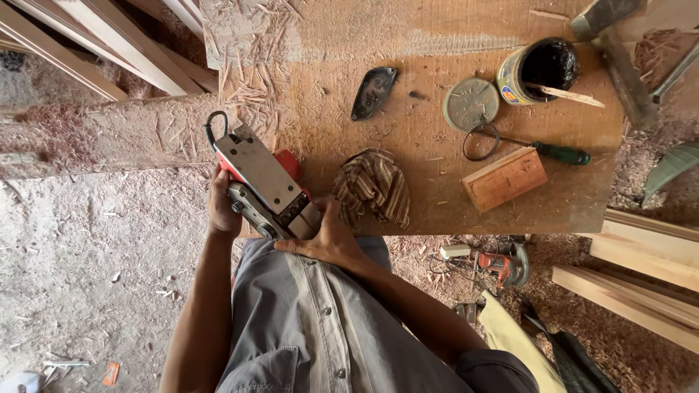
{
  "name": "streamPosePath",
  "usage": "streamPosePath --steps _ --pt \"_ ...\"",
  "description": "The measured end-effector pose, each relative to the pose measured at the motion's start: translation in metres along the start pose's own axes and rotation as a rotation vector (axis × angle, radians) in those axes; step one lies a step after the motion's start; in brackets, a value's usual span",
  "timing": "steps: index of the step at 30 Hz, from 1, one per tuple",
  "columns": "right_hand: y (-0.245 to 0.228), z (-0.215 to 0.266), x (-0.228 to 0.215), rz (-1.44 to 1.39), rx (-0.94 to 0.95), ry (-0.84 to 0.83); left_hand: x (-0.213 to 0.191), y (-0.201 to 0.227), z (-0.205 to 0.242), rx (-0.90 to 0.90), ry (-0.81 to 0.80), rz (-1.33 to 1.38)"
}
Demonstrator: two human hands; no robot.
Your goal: The person disassembles a red power planer by hand, removes internal components including the armature and field coil, wipes the housing with a cloth, and then begins to reassemble the internal parts back into the housing.
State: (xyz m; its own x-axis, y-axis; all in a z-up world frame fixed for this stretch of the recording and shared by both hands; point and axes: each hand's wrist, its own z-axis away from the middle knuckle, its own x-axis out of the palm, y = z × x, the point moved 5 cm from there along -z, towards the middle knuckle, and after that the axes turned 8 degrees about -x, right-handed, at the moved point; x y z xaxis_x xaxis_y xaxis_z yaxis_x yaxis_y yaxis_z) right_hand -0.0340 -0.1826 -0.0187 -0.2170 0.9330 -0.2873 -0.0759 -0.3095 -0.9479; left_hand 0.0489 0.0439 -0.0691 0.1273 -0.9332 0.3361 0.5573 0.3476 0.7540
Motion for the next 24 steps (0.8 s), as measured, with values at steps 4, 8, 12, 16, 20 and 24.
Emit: streamPosePath --steps 4,8,12,16,20,24 --pt "0.008 -0.005 -0.008 -0.127 0.163 -0.063 0.001 -0.001 -0.001 0.003 0.006 0.014" --pt "0.013 -0.018 -0.01 -0.132 0.107 -0.076 -0.002 -0.004 -0.001 -0.028 0.053 -0.007" --pt "0.027 -0.026 -0.007 -0.123 0.253 -0.075 -0.001 -0.002 -0.001 -0.022 0.073 -0.018" --pt "0.043 -0.02 -0.005 -0.308 0.498 -0.057 0.002 -0.001 0.002 0.044 0.105 -0.086" --pt "0.05 -0.022 -0.005 -0.42 0.519 0.032 0.006 0.001 0.001 0.077 0.139 -0.072" --pt "0.057 -0.021 -0.005 -0.496 0.567 0.028 0.013 0.005 -0.001 0.12 0.164 -0.155"
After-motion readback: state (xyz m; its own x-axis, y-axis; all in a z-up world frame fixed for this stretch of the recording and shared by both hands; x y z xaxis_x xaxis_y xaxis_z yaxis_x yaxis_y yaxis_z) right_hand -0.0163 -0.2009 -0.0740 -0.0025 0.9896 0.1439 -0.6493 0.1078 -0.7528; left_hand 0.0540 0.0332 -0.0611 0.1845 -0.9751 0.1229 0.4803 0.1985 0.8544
